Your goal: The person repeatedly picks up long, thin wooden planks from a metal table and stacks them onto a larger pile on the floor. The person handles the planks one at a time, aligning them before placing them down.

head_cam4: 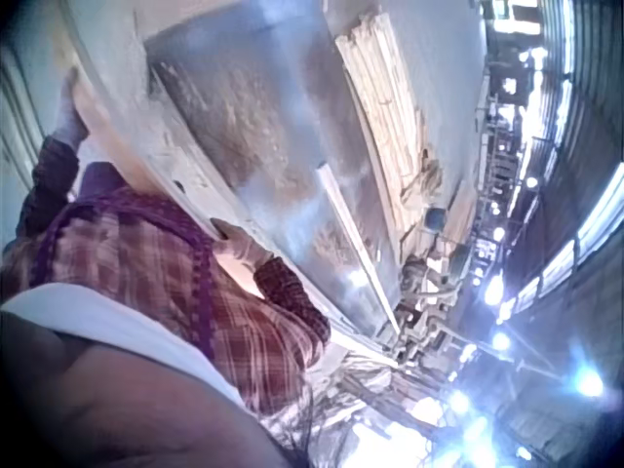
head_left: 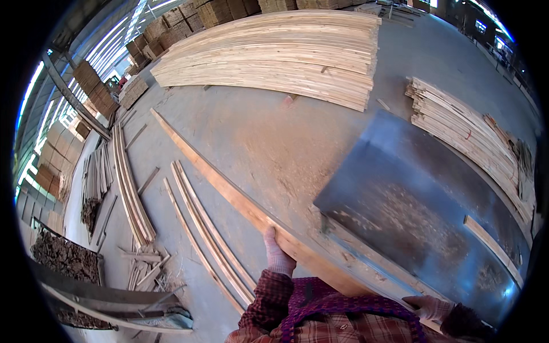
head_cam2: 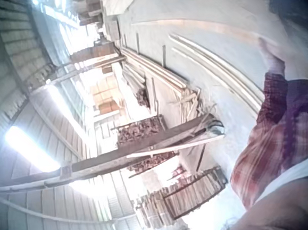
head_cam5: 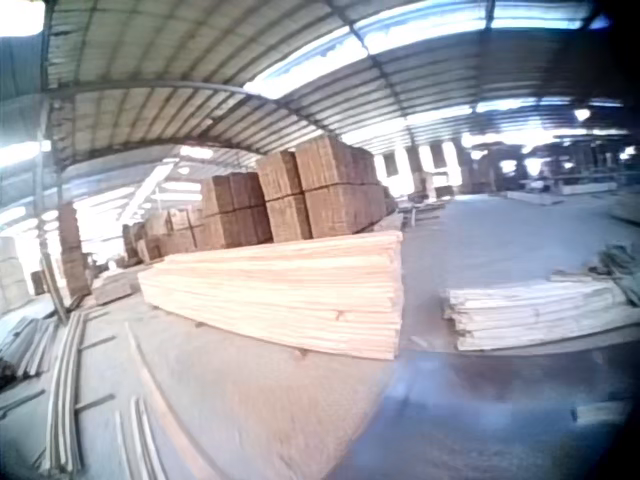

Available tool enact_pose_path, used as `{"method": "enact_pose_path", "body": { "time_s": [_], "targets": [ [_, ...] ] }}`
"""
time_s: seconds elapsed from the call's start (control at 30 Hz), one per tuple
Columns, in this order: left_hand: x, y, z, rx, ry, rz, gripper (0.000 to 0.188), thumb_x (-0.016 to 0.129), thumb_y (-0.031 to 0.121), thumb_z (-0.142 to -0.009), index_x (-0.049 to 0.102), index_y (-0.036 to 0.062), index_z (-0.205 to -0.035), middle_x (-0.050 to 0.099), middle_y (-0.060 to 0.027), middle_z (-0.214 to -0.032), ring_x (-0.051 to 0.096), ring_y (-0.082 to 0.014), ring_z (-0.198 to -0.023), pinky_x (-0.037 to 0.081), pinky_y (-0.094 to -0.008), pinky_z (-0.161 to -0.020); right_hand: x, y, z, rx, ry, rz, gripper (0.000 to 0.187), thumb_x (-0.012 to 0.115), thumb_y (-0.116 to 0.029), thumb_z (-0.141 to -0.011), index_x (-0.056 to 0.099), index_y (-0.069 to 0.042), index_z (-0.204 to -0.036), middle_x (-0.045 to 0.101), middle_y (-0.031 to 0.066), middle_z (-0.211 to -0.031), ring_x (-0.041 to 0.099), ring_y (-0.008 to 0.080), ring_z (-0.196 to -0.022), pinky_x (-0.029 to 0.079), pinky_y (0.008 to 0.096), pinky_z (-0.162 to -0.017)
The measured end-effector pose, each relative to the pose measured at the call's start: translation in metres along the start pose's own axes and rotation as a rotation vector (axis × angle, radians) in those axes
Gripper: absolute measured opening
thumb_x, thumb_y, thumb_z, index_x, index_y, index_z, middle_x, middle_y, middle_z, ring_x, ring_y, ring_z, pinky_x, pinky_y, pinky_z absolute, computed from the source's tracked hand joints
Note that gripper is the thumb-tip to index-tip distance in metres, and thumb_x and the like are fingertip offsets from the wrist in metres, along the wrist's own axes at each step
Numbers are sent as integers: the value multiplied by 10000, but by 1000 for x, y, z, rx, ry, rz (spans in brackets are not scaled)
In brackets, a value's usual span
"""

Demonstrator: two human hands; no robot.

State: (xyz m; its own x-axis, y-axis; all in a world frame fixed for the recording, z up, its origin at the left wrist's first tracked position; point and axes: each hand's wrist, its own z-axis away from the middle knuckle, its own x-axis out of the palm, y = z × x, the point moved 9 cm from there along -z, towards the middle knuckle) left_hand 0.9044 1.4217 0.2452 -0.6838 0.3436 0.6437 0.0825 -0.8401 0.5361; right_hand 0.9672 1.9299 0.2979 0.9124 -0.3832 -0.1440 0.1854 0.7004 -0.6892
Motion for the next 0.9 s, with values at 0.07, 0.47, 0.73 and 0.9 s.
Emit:
{"method": "enact_pose_path", "body": {
  "time_s": [0.07,0.47,0.73,0.9],
  "targets": [
    [11,62,-41,72,-39,-20,872,633,675,-852,505,56,-1454,623,-178,-1351,591,-380,-1230,476,-537,-1067,-9,-80,-46,32,0,7,889,782,-520,-835,496,4,-1494,671,160,-1269,622,237,-1150,472,389,-1026],
    [13,403,-330,71,-101,21,820,640,667,-869,526,64,-1413,632,-122,-1325,597,-313,-1229,480,-446,-1078,-37,-444,-336,85,-20,10,854,811,-388,-796,500,0,-1490,690,156,-1271,633,217,-1177,474,349,-1032],
    [53,594,-544,116,17,-79,878,629,697,-850,491,66,-1445,590,-136,-1377,558,-334,-1278,463,-486,-1086,-114,-634,-552,121,-34,54,890,822,-452,-785,502,-25,-1496,685,161,-1281,642,237,-1186,467,357,-1051],
    [99,705,-681,116,28,-69,889,569,720,-863,482,62,-1454,597,-154,-1371,579,-356,-1235,479,-515,-1051,-181,-747,-682,82,16,139,963,824,-522,-763,484,-22,-1513,669,195,-1325,637,272,-1233,453,365,-1086]
  ]
}}
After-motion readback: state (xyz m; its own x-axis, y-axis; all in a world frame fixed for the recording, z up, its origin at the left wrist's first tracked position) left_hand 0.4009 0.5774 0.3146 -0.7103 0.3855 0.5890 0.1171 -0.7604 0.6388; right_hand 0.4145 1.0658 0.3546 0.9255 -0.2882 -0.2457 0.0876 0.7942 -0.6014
